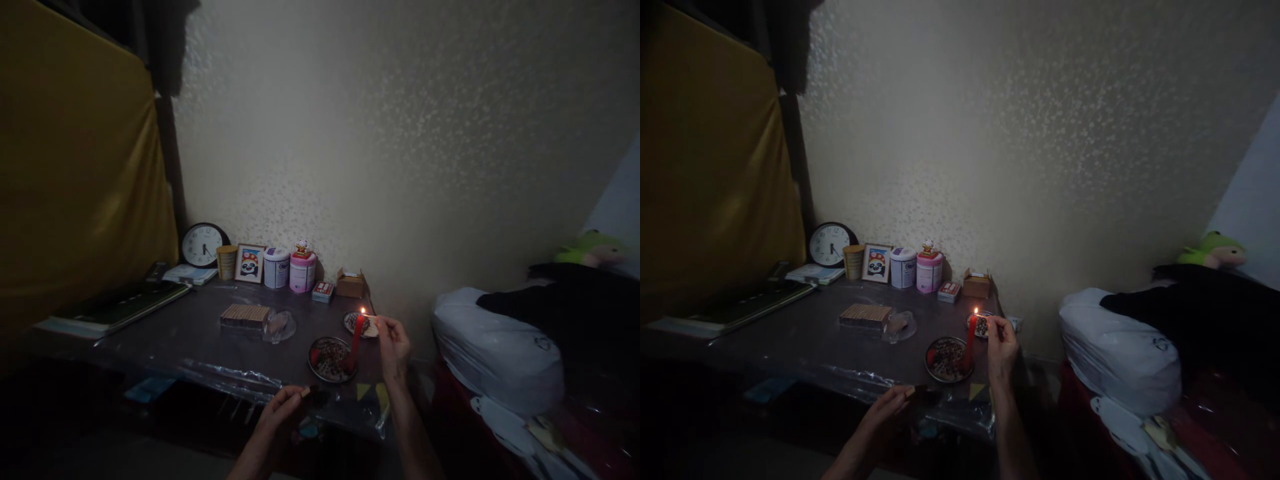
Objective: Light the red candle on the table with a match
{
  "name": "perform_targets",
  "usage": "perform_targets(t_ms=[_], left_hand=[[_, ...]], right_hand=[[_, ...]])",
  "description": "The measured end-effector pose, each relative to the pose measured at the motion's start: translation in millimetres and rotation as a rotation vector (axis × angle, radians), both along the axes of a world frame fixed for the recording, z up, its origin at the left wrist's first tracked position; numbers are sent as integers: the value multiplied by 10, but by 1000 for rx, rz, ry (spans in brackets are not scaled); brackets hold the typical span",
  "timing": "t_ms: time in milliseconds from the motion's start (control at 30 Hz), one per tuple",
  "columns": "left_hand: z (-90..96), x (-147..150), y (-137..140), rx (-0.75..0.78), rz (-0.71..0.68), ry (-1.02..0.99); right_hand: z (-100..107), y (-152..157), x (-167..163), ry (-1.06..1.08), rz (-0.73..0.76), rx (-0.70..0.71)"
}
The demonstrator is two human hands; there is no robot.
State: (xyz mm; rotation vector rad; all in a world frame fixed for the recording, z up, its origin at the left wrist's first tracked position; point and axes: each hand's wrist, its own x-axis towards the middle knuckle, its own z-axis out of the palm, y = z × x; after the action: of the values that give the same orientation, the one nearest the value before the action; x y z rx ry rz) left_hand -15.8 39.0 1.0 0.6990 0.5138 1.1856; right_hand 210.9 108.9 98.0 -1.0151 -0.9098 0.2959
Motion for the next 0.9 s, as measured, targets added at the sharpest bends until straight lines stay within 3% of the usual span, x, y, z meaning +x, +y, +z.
perform_targets(t_ms=[900], left_hand=[[15, -11, -1, 37, -22, -22]], right_hand=[[36, 1, -13, -24, -11, 7]])
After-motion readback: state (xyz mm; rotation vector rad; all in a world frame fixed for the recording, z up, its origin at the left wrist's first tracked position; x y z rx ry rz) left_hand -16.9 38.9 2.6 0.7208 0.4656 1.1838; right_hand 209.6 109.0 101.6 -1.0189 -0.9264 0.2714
